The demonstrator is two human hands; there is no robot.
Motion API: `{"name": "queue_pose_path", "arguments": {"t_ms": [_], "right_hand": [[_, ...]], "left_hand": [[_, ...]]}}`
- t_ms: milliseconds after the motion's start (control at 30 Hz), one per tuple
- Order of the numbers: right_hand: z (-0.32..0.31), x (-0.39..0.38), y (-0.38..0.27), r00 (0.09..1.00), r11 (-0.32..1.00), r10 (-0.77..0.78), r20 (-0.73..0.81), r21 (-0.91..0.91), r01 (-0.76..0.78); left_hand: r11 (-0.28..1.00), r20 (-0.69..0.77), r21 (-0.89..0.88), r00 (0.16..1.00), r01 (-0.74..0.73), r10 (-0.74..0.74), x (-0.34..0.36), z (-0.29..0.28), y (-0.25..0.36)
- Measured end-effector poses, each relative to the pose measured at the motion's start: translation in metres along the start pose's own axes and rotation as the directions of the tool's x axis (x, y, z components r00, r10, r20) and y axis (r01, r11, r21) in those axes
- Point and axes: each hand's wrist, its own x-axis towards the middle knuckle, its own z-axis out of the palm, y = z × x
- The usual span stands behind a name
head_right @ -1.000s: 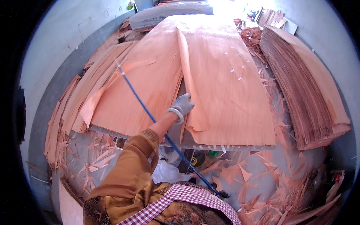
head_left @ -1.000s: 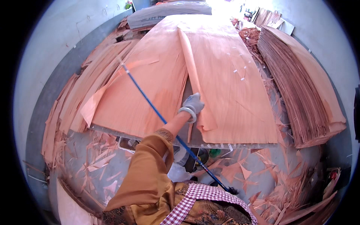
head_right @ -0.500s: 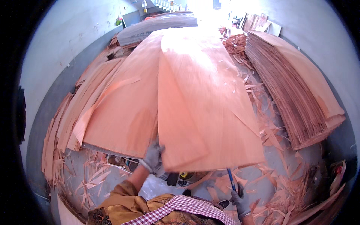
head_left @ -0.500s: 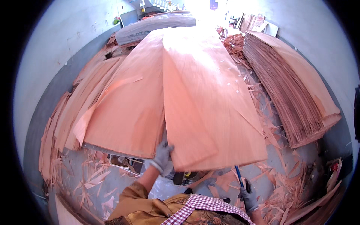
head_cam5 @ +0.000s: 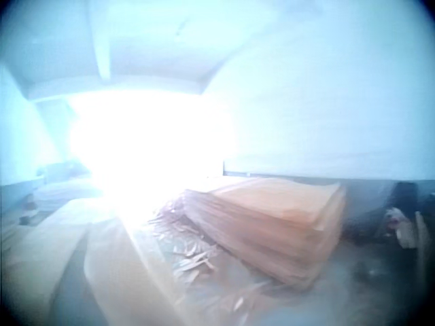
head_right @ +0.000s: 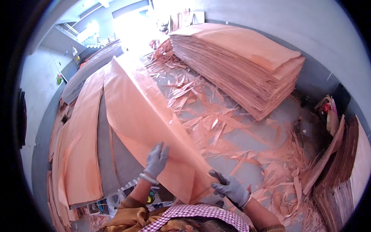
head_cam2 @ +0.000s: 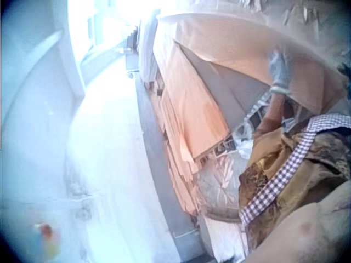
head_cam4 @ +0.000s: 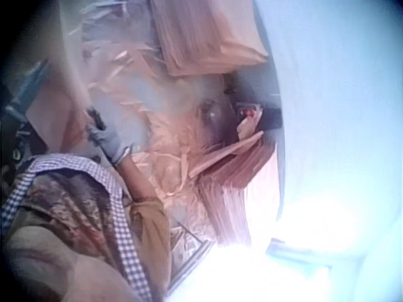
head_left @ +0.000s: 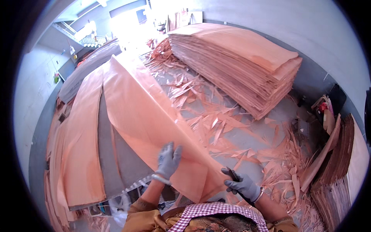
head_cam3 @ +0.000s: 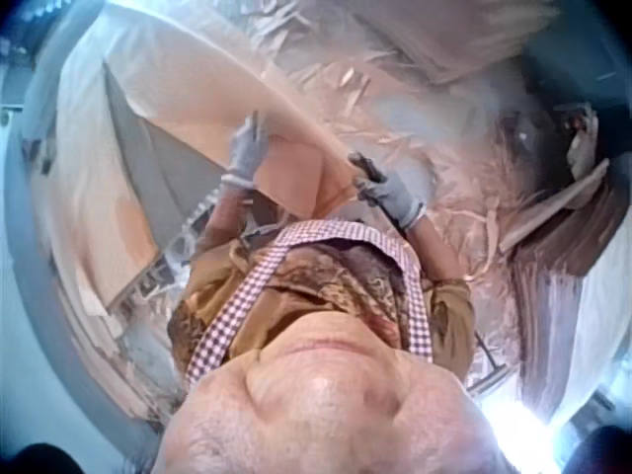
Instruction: The person cuts thin sheets of wood veneer using a utility knife. They measure the material with a tape measure, trim uneven edges, and move large sections of the veneer between stacks on a workbench.
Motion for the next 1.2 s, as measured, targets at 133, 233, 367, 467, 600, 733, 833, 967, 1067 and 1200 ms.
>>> {"name": "queue_pose_path", "arguments": {"t_ms": [133, 233, 367, 467, 600, 733, 833, 967, 1067, 1200], "right_hand": [[-0.067, -0.020, -0.021, 0.993, 0.999, -0.020, -0.114, 0.037, 0.024], [-0.120, -0.020, -0.042, 0.976, 0.998, -0.028, -0.215, 0.050, 0.040], [-0.196, 0.008, -0.079, 0.961, 0.994, -0.024, -0.276, 0.097, 0.053], [-0.255, 0.034, -0.114, 0.943, 0.978, -0.088, -0.321, 0.150, 0.142], [-0.338, 0.064, -0.154, 0.923, 0.954, -0.096, -0.372, 0.229, 0.192], [-0.428, 0.086, -0.213, 0.886, 0.950, -0.187, -0.424, 0.152, 0.274], [-0.495, 0.108, -0.261, 0.883, 0.954, -0.210, -0.419, 0.110, 0.279], [-0.611, 0.119, -0.321, 0.850, 0.940, -0.299, -0.433, 0.019, 0.341], [-0.702, 0.128, -0.365, 0.827, 0.892, -0.383, -0.411, 0.068, 0.446], [-0.810, 0.147, -0.419, 0.815, 0.894, -0.423, -0.396, -0.039, 0.446]], "left_hand": [[0.950, 0.102, -0.291, 0.991, 0.117, -0.091, 0.058, 0.104, 0.088], [0.958, 0.096, -0.280, 0.995, 0.064, -0.038, 0.105, 0.157, 0.141], [0.976, -0.015, -0.192, 0.995, -0.104, 0.103, 0.180, 0.214, 0.187], [0.958, -0.045, -0.227, 0.985, -0.174, 0.168, 0.249, 0.259, 0.222], [0.928, 0.022, -0.327, 0.980, -0.179, 0.196, 0.340, 0.305, 0.283], [0.905, 0.119, -0.376, 0.958, -0.198, 0.259, 0.433, 0.356, 0.346], [0.934, 0.108, -0.222, 0.945, -0.279, 0.308, 0.496, 0.381, 0.385], [0.828, -0.092, -0.097, 0.834, -0.552, 0.544, 0.550, 0.415, 0.447], [0.792, 0.032, 0.117, 0.799, -0.599, 0.600, 0.570, 0.442, 0.480], [0.860, -0.149, 0.093, 0.847, -0.501, 0.510, 0.574, 0.466, 0.485]]}}
